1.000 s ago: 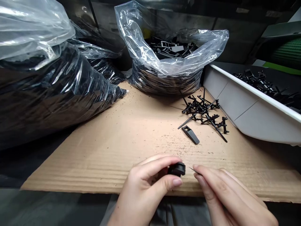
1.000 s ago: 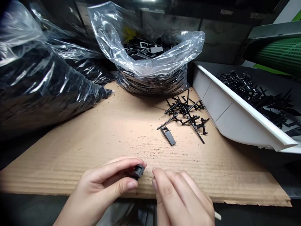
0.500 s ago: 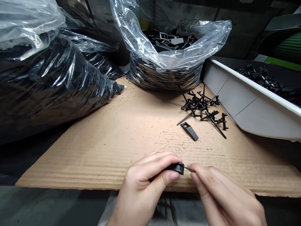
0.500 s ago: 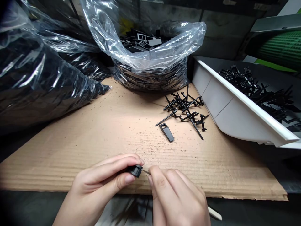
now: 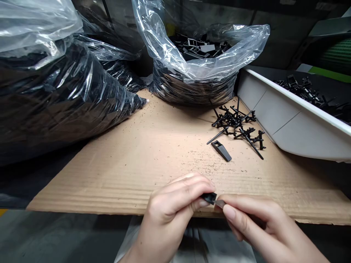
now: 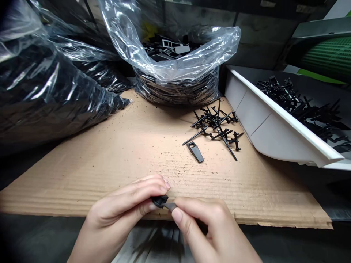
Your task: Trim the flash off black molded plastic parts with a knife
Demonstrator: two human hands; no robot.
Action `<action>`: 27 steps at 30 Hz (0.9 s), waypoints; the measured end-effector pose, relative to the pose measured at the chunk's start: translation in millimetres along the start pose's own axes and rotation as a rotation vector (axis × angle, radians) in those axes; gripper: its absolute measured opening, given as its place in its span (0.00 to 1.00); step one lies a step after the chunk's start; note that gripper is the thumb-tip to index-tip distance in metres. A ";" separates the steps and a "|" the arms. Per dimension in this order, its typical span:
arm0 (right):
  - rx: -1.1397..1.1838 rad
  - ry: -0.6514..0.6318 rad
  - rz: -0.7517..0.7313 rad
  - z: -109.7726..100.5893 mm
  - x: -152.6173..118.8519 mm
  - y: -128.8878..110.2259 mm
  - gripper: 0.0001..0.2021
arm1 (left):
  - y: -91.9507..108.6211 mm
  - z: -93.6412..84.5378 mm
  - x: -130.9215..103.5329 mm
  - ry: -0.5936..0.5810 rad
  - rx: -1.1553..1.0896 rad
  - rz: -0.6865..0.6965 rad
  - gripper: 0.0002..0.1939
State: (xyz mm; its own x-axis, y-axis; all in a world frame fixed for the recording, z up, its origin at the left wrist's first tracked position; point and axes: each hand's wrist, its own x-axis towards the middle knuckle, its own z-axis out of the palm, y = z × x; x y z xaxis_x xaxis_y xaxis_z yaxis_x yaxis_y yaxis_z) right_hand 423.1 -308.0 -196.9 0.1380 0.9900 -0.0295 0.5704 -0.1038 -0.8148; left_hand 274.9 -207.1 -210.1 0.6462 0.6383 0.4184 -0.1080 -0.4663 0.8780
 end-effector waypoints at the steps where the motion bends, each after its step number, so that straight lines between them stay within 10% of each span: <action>1: 0.108 -0.084 0.053 -2.8 2.4 -0.9 0.13 | -0.3 -0.3 -0.8 -0.006 0.006 0.013 0.16; 8: 0.572 -0.362 0.337 -9.6 3.4 -6.7 0.13 | -2.0 3.7 -5.1 0.010 0.059 0.090 0.16; 20: -0.166 0.293 -0.219 1.8 -7.1 -0.3 0.06 | -7.2 6.5 -9.9 0.038 0.179 0.110 0.17; 27: -0.171 0.313 -0.219 11.7 -9.3 0.3 0.06 | -13.4 11.9 -14.2 0.102 0.334 0.243 0.17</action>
State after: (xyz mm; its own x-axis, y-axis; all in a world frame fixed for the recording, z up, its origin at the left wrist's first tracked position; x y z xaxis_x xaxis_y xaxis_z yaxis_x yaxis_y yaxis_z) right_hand 412.5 -316.2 -203.6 0.2226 0.9164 0.3327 0.7363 0.0657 -0.6735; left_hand 276.2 -217.3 -230.6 0.5524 0.5351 0.6392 0.0137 -0.7725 0.6348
